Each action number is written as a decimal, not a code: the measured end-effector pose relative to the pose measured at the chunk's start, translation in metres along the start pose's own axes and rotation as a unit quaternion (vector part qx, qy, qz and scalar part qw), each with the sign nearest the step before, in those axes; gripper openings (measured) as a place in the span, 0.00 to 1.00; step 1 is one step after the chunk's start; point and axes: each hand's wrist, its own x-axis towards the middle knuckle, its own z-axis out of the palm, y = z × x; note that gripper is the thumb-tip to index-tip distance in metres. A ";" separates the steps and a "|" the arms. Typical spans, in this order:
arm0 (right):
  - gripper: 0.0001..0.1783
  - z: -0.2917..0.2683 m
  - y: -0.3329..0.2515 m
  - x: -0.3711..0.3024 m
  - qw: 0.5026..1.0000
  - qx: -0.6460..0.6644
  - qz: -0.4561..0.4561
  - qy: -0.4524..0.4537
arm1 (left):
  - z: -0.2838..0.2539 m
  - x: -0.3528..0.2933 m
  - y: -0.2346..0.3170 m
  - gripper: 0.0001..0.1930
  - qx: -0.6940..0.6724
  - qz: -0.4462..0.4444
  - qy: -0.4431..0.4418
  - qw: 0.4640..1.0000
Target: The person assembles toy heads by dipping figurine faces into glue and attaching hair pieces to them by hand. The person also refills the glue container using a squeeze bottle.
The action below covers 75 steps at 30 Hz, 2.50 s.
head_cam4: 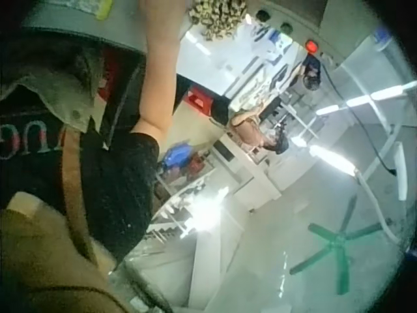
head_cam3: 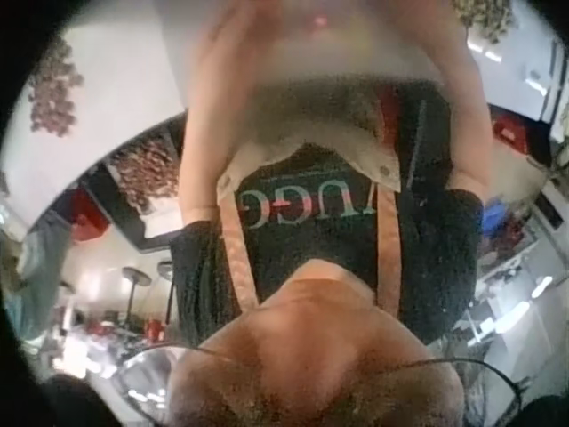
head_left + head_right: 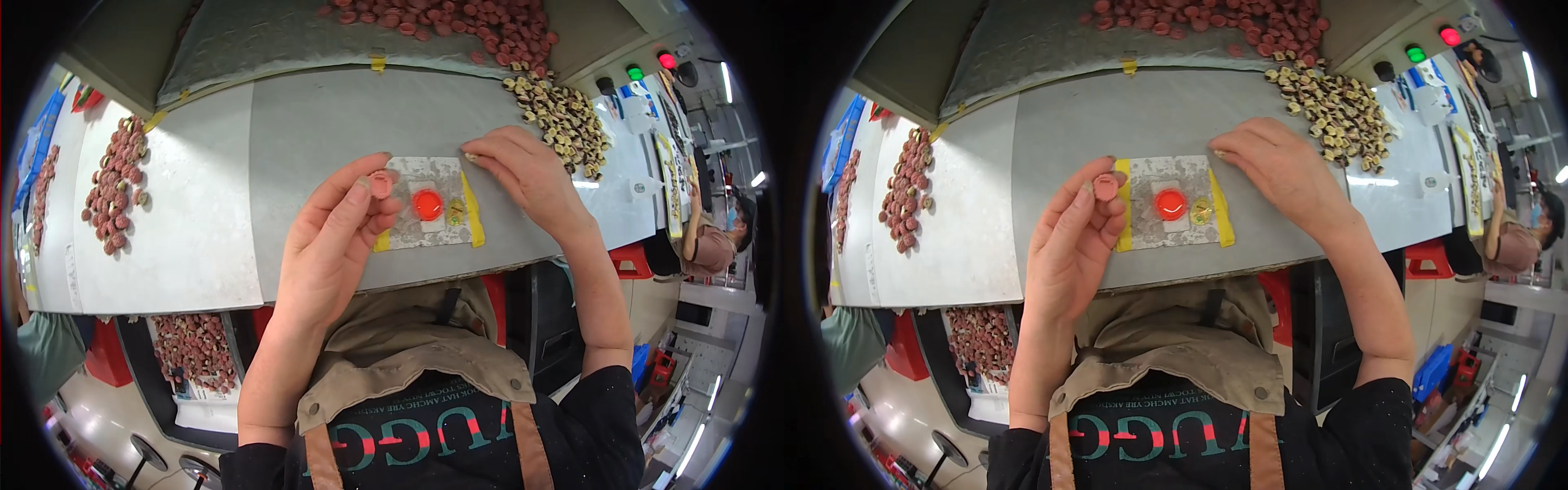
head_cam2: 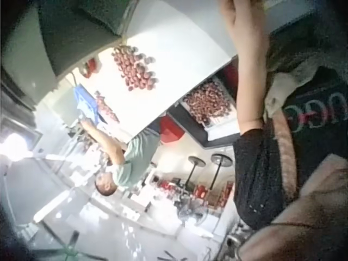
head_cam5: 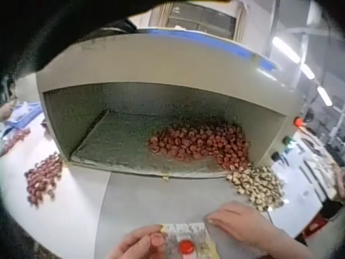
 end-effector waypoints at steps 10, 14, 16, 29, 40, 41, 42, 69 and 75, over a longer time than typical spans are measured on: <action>0.09 0.002 -0.054 0.003 0.992 0.117 0.041 -0.015 | -0.006 0.000 -0.003 0.17 -0.039 0.006 -0.022 0.999; 0.09 0.016 -0.063 0.000 0.998 0.057 0.023 -0.022 | -0.001 0.001 -0.003 0.17 -0.017 0.006 -0.002 1.000; 0.11 0.022 -0.063 0.001 1.000 0.006 -0.013 0.014 | 0.005 0.002 -0.002 0.17 -0.015 0.009 0.011 1.000; 0.15 0.023 -0.057 0.001 0.999 0.003 -0.051 0.009 | -0.001 0.001 -0.004 0.16 -0.059 0.013 0.026 0.998; 0.10 0.021 -0.069 -0.005 0.943 0.309 0.103 0.075 | -0.002 0.000 -0.001 0.15 -0.046 -0.008 -0.007 0.999; 0.10 0.020 -0.071 -0.003 0.942 0.311 0.102 0.078 | -0.003 0.000 -0.001 0.15 -0.049 -0.019 -0.007 0.999; 0.10 0.020 -0.075 0.001 0.938 0.321 0.083 0.101 | -0.004 0.000 0.000 0.15 -0.045 -0.020 -0.008 0.999; 0.19 0.029 -0.081 0.017 0.966 0.188 -0.050 0.170 | 0.012 -0.003 -0.009 0.20 0.053 0.084 0.029 0.995; 0.22 0.026 -0.070 0.015 0.976 0.156 -0.100 0.111 | 0.023 -0.006 -0.016 0.31 0.165 0.102 0.027 0.981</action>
